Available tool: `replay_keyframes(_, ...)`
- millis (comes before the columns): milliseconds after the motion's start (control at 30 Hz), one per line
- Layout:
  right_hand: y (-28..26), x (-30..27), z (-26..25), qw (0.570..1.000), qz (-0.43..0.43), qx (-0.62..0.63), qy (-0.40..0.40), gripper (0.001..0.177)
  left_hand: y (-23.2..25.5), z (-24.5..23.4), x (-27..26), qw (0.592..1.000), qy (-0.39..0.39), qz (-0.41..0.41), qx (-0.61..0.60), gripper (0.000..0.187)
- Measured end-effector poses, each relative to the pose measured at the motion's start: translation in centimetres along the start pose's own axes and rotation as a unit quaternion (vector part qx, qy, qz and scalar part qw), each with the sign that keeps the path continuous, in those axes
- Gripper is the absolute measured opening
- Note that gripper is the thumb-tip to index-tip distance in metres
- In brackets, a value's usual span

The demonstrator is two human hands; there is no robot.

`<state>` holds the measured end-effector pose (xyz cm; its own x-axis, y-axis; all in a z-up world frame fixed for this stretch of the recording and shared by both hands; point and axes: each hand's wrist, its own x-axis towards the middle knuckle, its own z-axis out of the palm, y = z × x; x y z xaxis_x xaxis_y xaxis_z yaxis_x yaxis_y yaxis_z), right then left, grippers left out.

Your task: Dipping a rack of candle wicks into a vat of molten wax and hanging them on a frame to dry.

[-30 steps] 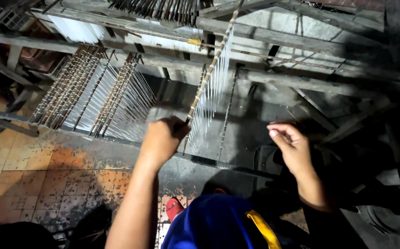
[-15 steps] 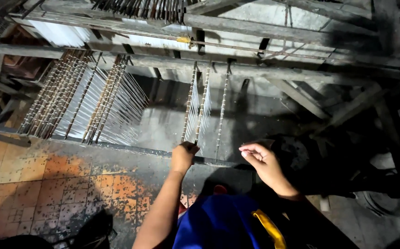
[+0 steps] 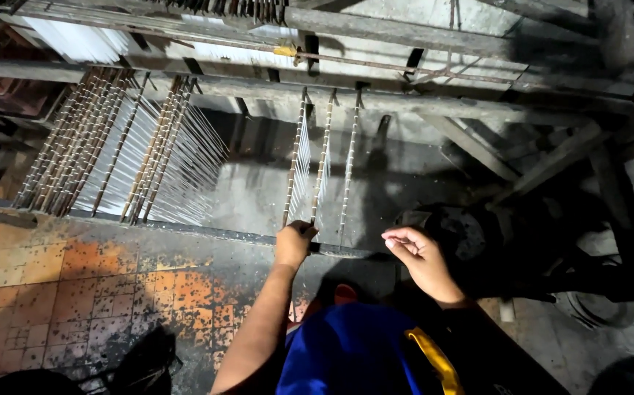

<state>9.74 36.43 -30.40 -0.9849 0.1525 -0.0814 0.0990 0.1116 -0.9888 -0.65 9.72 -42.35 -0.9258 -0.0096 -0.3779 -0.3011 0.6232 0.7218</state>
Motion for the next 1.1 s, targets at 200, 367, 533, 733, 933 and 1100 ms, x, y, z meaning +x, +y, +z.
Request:
replay_keyframes(200,0.1,0.1,0.0,1.000,0.000,0.013,-0.002,0.017,0.1,0.4,0.1,0.998,-0.004,-0.009,-0.054,0.031)
replay_keyframes(367,0.0,0.1,0.1,1.000,-0.014,-0.002,-0.001,0.016,0.2,0.5,0.1,0.998,-0.007,-0.007,-0.063,0.031)
replay_keyframes(533,0.2,0.2,0.0,1.000,-0.005,0.002,0.004,0.016,0.0,0.5,0.4,0.997,-0.020,-0.007,-0.068,0.030)
replay_keyframes(733,0.6,0.2,-0.1,1.000,-0.007,-0.005,0.007,0.017,-0.9,0.8,1.9,0.998,-0.041,0.005,-0.054,0.026)
replay_keyframes(933,0.0,0.2,-0.5,1.000,0.007,-0.017,0.001,0.018,-0.2,1.0,2.0,0.999,-0.053,-0.004,0.004,0.028)
replay_keyframes(1100,-0.2,0.1,-0.5,1.000,0.012,-0.013,0.006,0.019,0.0,0.9,2.1,0.998,-0.054,-0.009,0.021,0.028)
